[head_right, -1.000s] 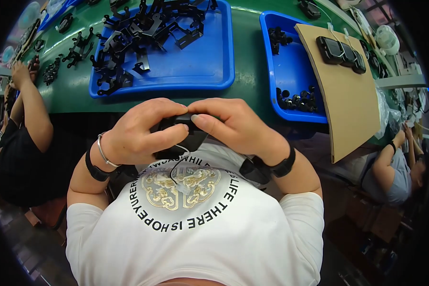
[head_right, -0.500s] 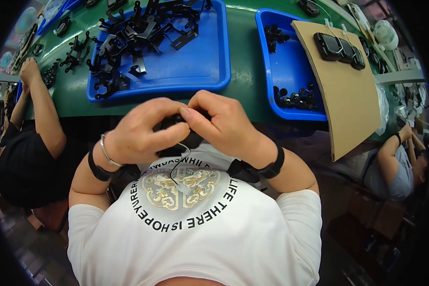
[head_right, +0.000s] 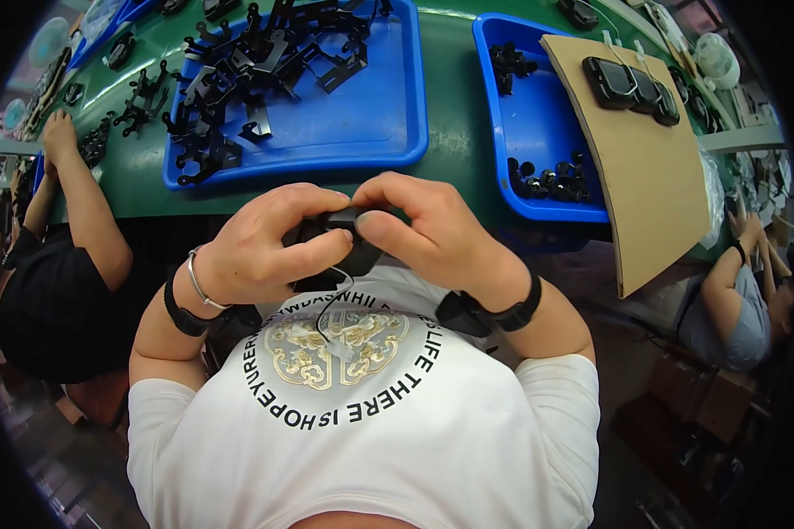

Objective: The person fits a black bracket onto a camera housing, inserts a screw into the side by hand, and repeats the process on the other side. They then place the assembled unit onto a cardboard sheet and pick up another camera housing to repeat the task.

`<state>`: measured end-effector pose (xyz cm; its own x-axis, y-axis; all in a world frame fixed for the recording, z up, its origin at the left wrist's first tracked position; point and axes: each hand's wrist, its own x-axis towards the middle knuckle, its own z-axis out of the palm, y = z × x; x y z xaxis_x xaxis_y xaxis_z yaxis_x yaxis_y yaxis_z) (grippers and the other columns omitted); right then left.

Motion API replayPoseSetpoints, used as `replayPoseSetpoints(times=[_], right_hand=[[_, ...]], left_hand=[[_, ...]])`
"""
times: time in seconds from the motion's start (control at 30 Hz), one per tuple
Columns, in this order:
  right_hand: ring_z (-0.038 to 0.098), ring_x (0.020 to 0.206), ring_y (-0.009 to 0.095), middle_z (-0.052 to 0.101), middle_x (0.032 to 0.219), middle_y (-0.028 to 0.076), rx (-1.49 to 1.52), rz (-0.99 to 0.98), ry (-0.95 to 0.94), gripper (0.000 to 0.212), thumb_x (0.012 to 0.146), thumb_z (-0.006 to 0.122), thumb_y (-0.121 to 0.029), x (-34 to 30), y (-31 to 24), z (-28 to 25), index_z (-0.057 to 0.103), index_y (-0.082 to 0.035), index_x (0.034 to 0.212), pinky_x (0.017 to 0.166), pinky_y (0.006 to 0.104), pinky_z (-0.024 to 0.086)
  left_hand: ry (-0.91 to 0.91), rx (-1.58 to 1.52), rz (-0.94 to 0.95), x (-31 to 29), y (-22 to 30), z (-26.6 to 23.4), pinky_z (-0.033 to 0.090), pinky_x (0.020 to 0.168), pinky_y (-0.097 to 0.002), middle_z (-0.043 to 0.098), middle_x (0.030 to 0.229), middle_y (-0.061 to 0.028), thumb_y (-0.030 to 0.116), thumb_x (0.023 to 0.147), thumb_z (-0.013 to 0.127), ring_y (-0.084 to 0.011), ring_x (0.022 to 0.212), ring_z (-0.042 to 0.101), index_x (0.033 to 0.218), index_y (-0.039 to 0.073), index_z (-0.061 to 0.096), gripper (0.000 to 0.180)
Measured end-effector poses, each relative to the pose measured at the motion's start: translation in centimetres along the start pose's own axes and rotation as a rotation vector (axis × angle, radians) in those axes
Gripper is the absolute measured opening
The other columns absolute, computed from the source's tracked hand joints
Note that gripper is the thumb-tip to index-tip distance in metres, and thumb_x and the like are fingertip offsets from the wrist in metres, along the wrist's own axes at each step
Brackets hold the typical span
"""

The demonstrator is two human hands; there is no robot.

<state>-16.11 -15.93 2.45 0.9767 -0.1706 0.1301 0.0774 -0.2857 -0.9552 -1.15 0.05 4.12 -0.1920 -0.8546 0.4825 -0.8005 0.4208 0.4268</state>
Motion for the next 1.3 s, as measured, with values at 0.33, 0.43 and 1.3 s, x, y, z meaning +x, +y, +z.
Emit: replayPoseSetpoints(times=[0.33,0.43,1.3], right_hand=[[0.056,0.077,0.015,0.061,0.086,0.009,-0.046,0.125,0.004,0.016,0.086,0.056,-0.012,0.0,-0.5,-0.2,0.058,0.001,0.095,0.067,0.0273,0.045],[0.057,0.076,0.016,0.062,0.087,0.009,-0.286,-0.141,0.070,0.016,0.085,0.057,-0.011,-0.1,0.4,0.1,0.058,0.001,0.094,0.068,0.0278,0.045],[0.057,0.086,0.014,0.061,0.093,0.008,0.188,0.271,-0.046,0.022,0.088,0.054,-0.014,-0.1,0.0,0.2,0.058,0.003,0.101,0.075,0.0254,0.045]], left_hand=[[0.007,-0.002,-0.040,0.1,0.2,0.0,0.050,0.070,-0.0342,0.055,0.103,-0.0161,0.001,0.057,0.069,-0.0296,0.083,0.059,0.094,0.006,0.058,0.039],[0.032,0.012,-0.020,0.2,-0.2,0.6,0.050,0.070,-0.0341,0.055,0.103,-0.0161,0.002,0.057,0.070,-0.0294,0.083,0.059,0.094,0.006,0.058,0.039],[-0.001,0.006,-0.010,0.2,-0.1,0.2,0.050,0.070,-0.0337,0.055,0.103,-0.0169,0.003,0.057,0.071,-0.0306,0.085,0.059,0.096,0.006,0.059,0.041]])
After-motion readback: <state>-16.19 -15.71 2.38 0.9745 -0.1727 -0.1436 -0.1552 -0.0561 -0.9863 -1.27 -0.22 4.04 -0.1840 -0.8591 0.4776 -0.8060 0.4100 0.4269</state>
